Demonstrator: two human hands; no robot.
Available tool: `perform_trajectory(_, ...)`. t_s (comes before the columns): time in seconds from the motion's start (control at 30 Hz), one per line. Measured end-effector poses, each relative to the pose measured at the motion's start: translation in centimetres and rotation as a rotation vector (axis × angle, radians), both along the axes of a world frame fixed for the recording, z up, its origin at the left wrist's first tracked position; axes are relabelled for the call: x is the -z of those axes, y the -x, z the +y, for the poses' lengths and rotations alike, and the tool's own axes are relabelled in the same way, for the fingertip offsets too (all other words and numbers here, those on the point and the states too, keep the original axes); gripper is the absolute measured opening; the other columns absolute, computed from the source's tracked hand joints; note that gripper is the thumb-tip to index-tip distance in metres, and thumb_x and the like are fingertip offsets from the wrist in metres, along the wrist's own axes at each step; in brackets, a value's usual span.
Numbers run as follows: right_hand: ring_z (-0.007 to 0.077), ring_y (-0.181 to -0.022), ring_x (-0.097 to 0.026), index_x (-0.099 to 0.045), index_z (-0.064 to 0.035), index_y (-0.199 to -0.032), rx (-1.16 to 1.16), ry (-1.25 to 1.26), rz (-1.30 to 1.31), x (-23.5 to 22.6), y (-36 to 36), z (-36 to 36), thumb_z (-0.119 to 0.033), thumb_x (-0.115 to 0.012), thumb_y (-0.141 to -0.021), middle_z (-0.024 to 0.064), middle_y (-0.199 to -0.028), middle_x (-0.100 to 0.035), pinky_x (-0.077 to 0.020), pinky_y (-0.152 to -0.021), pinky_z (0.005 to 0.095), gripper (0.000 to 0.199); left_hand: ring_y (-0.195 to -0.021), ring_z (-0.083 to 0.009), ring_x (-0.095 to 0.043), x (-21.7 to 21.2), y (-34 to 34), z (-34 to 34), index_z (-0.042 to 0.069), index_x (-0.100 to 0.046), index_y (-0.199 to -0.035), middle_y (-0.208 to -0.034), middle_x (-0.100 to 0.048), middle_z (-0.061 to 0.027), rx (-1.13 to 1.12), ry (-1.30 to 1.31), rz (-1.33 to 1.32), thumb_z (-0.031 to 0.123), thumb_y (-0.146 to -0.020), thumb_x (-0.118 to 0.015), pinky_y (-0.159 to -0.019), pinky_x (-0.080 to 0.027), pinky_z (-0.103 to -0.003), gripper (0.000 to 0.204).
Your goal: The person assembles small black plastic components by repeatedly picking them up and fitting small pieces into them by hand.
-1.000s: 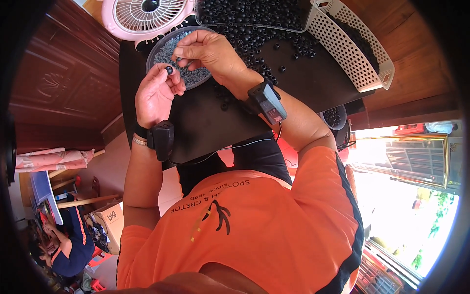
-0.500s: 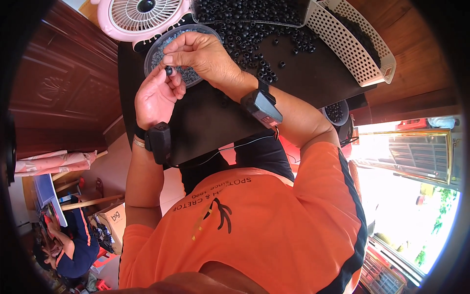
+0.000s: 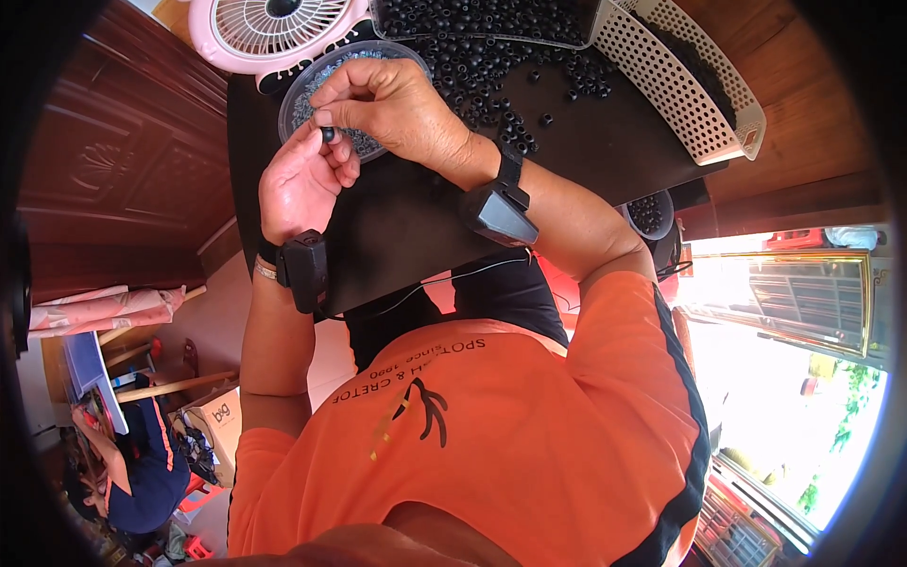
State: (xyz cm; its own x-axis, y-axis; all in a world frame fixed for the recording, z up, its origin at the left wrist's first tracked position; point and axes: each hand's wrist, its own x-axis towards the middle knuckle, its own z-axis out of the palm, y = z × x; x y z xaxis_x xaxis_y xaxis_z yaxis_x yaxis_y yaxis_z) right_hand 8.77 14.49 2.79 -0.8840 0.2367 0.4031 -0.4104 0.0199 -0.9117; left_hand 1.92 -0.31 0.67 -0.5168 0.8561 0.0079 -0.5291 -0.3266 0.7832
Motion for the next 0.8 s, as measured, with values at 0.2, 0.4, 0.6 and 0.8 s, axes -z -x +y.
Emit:
perform_trajectory(0.2,0.008,-0.074,-0.061,-0.064,0.0016,-0.089,0.012,-0.011,0.002,0.5,0.09,-0.34,-0.002,-0.067,-0.08,0.0043,-0.08,-0.066,-0.0511,-0.067,0.0208,0.01,-0.068,-0.0179,-0.054,0.03,-0.61,0.25,0.002,-0.053,-0.1,-0.078,-0.052,-0.0047,-0.049,-0.001,-0.024,0.021,-0.092,-0.045,-0.061,-0.041,-0.027,0.023)
perform_trajectory(0.4,0.0077,-0.071,-0.061,-0.064,0.0018,-0.088,0.019,0.062,0.014,0.4,0.13,-0.49,-0.003,-0.067,-0.08,0.0046,-0.08,-0.066,-0.0514,-0.064,0.0208,0.01,-0.068,-0.0171,-0.053,-0.04,-0.57,0.32,0.003,-0.053,-0.1,-0.077,-0.051,-0.0043,-0.011,-0.07,-0.026,0.021,-0.093,-0.043,-0.061,-0.04,-0.027,0.022)
perform_trajectory(0.6,0.0086,-0.069,-0.062,-0.064,0.001,-0.085,-0.064,0.055,-0.066,-0.25,-0.3,-0.05,-0.007,-0.068,-0.081,0.0047,-0.079,-0.065,-0.052,-0.061,0.0219,0.01,-0.067,-0.0167,-0.053,-0.36,-0.48,0.3,0.005,-0.052,-0.093,-0.077,-0.051,-0.0039,-0.067,-0.087,0.063,0.022,-0.093,-0.043,-0.061,-0.039,-0.026,0.019)
perform_trajectory(0.8,0.0158,-0.069,-0.063,-0.065,0.0001,-0.089,0.179,-0.454,0.142,-0.16,-0.29,-0.46,-0.008,-0.065,-0.082,0.0089,-0.078,-0.064,-0.0521,-0.063,0.0268,0.011,-0.069,-0.0161,-0.053,-0.04,-0.15,0.3,0.006,-0.05,-0.089,-0.077,-0.053,-0.0043,-0.097,-0.115,0.075,0.02,-0.093,-0.043,-0.062,-0.04,-0.027,0.017)
